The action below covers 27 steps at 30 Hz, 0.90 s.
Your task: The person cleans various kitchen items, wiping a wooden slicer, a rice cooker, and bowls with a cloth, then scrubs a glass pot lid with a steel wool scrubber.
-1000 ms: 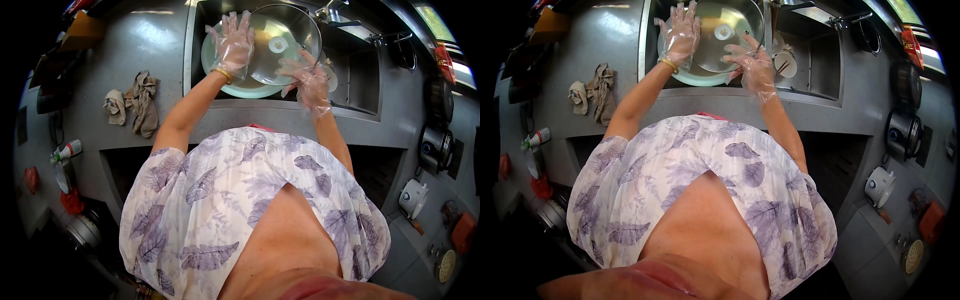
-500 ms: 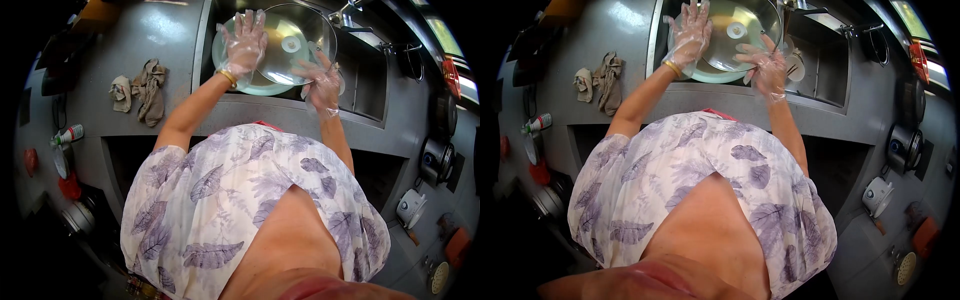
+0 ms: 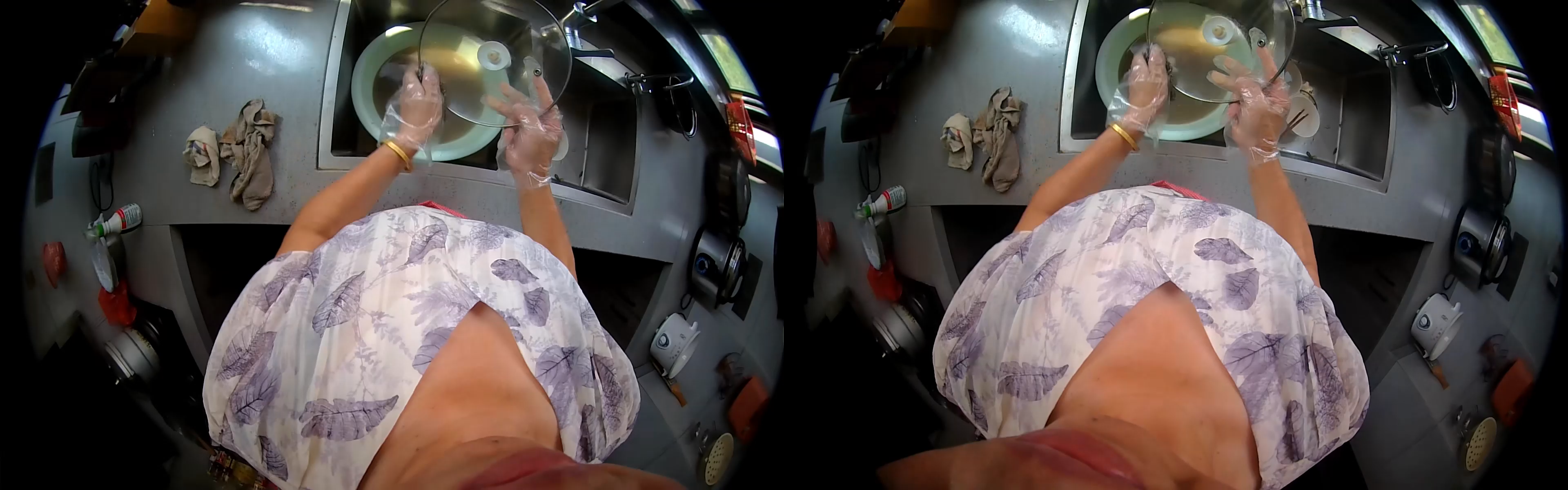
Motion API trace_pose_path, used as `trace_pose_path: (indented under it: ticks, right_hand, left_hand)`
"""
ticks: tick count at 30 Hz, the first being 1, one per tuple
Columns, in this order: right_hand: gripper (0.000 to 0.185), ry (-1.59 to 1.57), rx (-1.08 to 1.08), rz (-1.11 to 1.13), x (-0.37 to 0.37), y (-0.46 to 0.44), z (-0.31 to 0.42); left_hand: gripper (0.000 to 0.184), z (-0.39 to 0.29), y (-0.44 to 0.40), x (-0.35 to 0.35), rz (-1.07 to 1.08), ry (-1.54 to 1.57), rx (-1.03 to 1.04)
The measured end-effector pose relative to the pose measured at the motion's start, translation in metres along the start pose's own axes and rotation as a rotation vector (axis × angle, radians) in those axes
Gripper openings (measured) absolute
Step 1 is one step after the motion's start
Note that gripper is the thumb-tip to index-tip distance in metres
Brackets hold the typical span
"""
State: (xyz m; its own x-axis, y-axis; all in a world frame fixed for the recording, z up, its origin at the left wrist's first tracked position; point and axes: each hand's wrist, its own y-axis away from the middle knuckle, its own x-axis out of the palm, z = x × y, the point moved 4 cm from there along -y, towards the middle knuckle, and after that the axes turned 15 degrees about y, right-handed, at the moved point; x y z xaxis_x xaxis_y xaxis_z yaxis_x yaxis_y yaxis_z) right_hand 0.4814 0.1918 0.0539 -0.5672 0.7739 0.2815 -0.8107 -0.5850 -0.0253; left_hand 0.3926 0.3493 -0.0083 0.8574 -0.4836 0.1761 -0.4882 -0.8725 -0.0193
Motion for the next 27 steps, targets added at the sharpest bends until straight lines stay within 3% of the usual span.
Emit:
trace_pose_path:
  ticks: [3,8,11,12,14,16,19,20,23,25,26,27]
  right_hand:
    - [0.058,0.016,-0.003,0.005,0.006,0.005,0.006]
    - [0.059,-0.035,-0.073,0.176,0.012,0.019,0.005]
    - [0.064,-0.097,0.001,0.338,-0.003,0.018,0.001]
    - [0.066,0.041,0.007,0.360,-0.015,0.013,-0.001]
    - [0.071,-0.082,0.121,0.345,-0.044,-0.011,0.008]
    - [0.069,-0.056,0.203,0.286,-0.054,-0.033,0.022]
    - [0.061,0.262,0.067,0.540,-0.044,-0.053,0.049]
    - [0.050,0.293,0.110,0.649,-0.024,-0.049,0.067]
    - [0.045,0.561,0.221,0.610,-0.005,-0.037,0.055]
    - [0.037,0.512,0.241,0.519,-0.001,-0.031,0.049]
    - [0.037,0.539,0.223,0.492,0.002,-0.026,0.049]
    - [0.036,0.565,0.205,0.464,0.005,-0.023,0.049]
  left_hand:
    - [0.030,-0.026,0.020,0.016,-0.039,0.521,-0.157]
    - [0.026,-0.053,-0.004,-0.003,0.191,0.466,-0.081]
    - [0.023,-0.077,-0.006,-0.009,0.252,0.436,-0.080]
    - [0.024,-0.083,-0.008,-0.013,0.287,0.430,-0.062]
    - [0.022,-0.092,-0.014,-0.021,0.321,0.420,-0.065]
    - [0.022,-0.095,-0.024,-0.032,0.419,0.293,-0.071]
    - [0.024,-0.096,-0.037,-0.036,0.584,0.141,-0.119]
    - [0.024,-0.101,-0.039,-0.033,0.636,0.071,-0.119]
    - [0.027,-0.098,-0.045,-0.029,0.685,-0.108,-0.120]
    - [0.028,-0.074,-0.061,-0.033,0.650,-0.236,-0.110]
    - [0.027,-0.074,-0.066,-0.029,0.682,-0.486,0.096]
    - [0.027,-0.076,-0.068,-0.029,0.691,-0.541,0.300]
